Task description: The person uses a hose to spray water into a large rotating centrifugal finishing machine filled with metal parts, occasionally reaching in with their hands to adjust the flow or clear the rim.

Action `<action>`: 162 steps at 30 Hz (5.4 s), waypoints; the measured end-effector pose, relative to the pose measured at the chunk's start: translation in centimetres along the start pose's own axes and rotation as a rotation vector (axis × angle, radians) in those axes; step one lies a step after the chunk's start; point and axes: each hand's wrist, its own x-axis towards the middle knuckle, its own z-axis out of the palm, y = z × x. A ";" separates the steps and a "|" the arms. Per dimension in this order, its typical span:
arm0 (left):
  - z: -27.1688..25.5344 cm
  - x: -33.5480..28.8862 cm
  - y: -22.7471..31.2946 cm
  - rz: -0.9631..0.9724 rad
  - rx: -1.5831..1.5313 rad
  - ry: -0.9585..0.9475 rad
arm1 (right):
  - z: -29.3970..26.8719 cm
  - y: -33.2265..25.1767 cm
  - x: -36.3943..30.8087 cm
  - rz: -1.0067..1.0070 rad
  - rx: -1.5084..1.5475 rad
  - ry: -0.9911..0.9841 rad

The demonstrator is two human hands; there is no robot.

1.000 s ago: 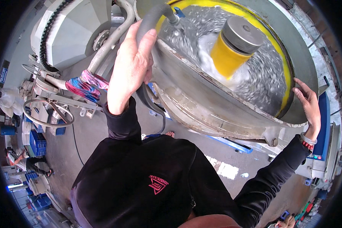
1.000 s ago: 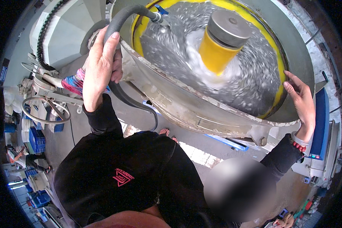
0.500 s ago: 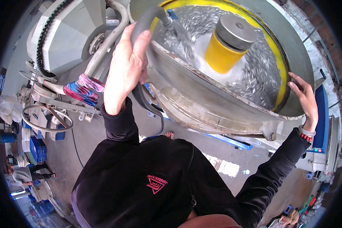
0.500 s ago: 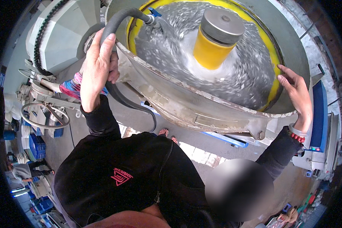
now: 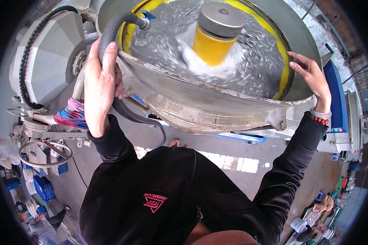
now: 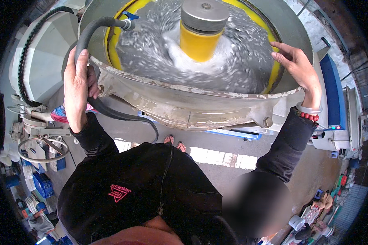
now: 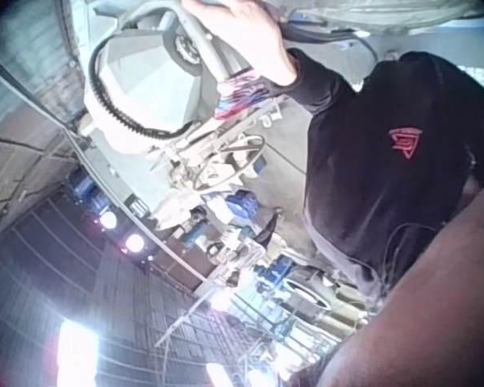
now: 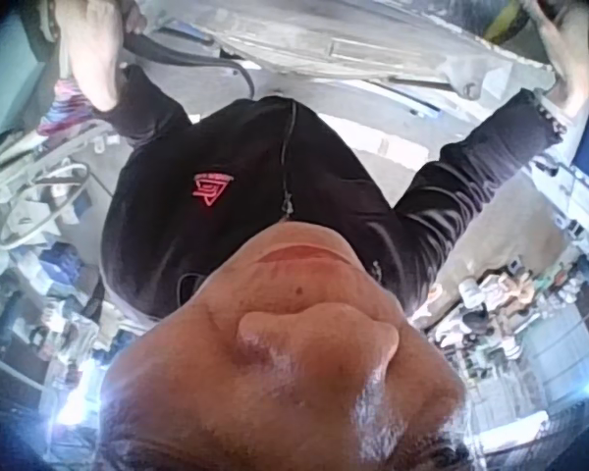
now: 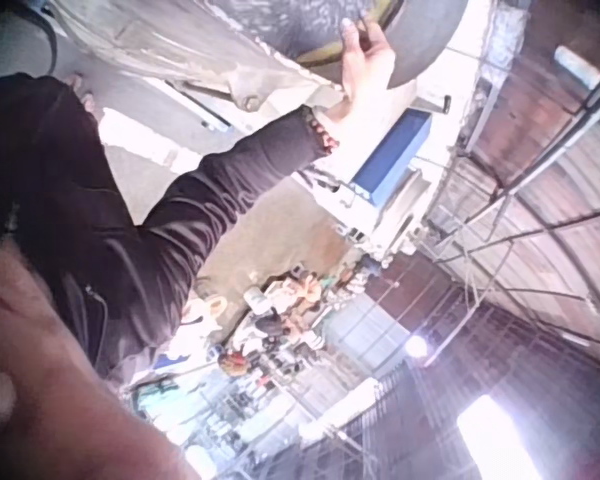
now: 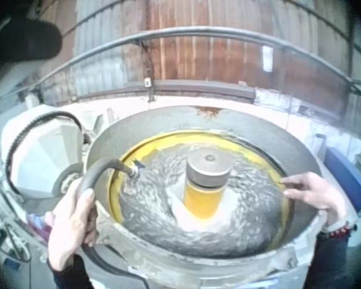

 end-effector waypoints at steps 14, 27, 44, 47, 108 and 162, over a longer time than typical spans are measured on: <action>-0.3 0.1 -0.3 0.033 0.077 0.028 | 0.3 0.0 0.0 0.013 0.064 0.007; -0.2 -0.2 -0.1 0.016 0.089 0.049 | 0.1 -0.1 0.2 0.019 0.061 -0.024; -0.4 0.0 -0.2 0.022 0.060 0.064 | 0.2 -0.1 0.3 -0.040 -0.043 0.002; -0.2 -0.1 -0.4 0.014 0.061 0.067 | 0.3 -0.1 0.4 -0.049 -0.002 0.010; -0.1 -0.1 0.0 0.006 0.034 0.022 | -0.1 -1.5 -0.3 0.218 0.195 0.156; -5.5 0.0 -1.5 0.148 -0.783 -0.533 | 5.6 -17.4 19.2 -0.663 -0.441 -0.181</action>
